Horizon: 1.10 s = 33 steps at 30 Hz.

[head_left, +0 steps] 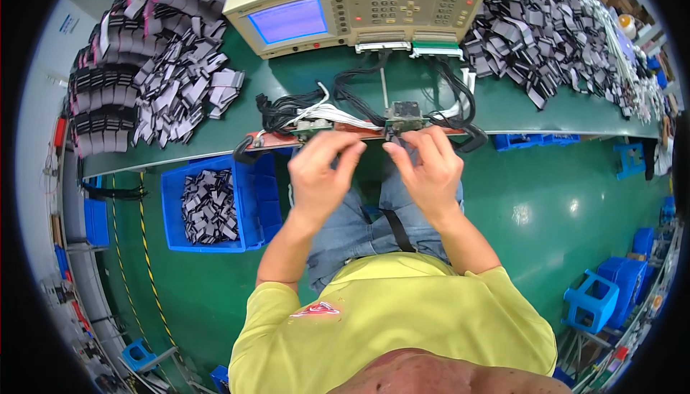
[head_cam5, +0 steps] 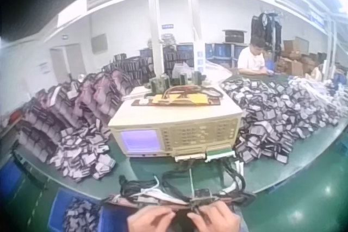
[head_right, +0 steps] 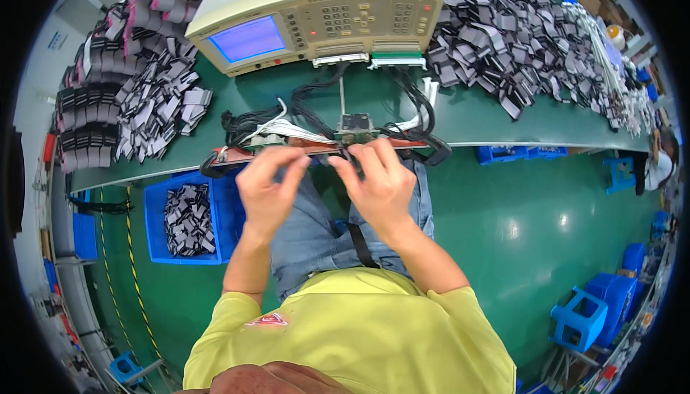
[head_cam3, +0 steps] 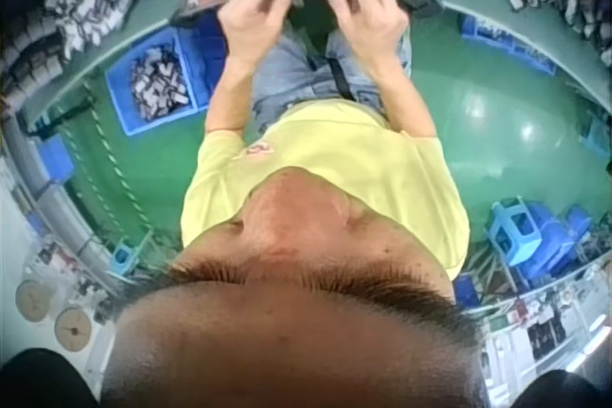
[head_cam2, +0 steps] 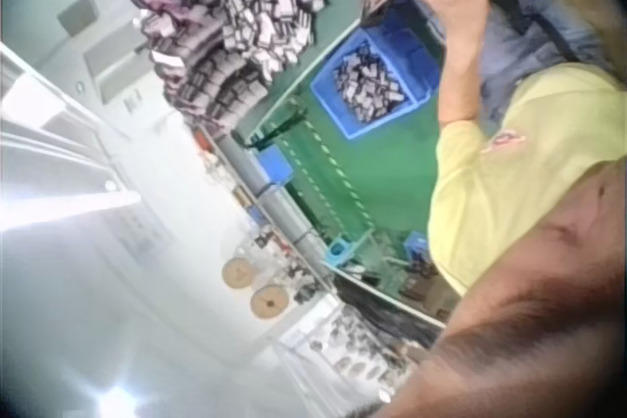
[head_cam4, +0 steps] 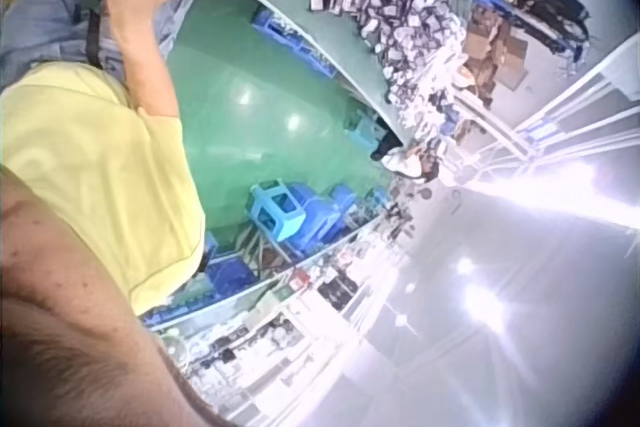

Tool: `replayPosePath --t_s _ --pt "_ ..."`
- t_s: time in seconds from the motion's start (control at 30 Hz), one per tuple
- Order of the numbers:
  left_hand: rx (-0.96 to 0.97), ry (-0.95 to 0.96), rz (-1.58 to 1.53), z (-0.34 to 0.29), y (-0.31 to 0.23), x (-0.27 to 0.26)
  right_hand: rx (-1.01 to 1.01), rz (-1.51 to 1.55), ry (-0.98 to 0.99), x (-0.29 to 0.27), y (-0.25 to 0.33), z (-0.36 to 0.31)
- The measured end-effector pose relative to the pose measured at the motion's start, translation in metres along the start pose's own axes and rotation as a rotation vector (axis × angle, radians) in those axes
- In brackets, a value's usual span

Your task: Testing electronic cables by connecting them to a diagnostic machine and checking for a PASS signal.

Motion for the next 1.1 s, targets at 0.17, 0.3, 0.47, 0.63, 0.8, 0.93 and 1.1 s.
replayPosePath --t_s 0.17,0.3,0.47,0.63,0.8,0.93,1.1 --pt "-0.008 -0.198 0.428 0.043 0.047 -0.103 0.039 0.052 0.034 -0.008 -0.006 -0.003" --pt "-0.091 -0.048 0.855 0.058 0.140 -0.151 0.013 0.078 0.051 -0.008 -0.006 -0.007" --pt "-0.023 0.104 1.007 0.060 0.183 -0.139 0.005 0.079 0.062 -0.006 -0.008 -0.009" --pt "-0.133 0.152 1.061 0.085 0.202 -0.128 0.002 0.128 0.100 -0.003 -0.007 -0.008" --pt "0.005 0.016 1.188 0.107 0.190 -0.139 -0.022 0.128 0.155 -0.001 -0.010 -0.009" --pt "0.072 -0.301 0.930 0.124 0.167 -0.189 -0.041 0.137 0.179 0.000 -0.008 -0.008" --pt "-0.078 -0.351 0.292 0.125 0.183 -0.219 -0.058 0.145 0.219 0.004 -0.007 -0.005"
Point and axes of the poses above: each hand's wrist, its own z-axis towards the middle knuckle, its own x-axis out of the palm, y = z × x, the point moved 10 cm from there along z, towards the middle knuckle, and after that the axes turned 4 degrees about -z, right-handed, at the moved point
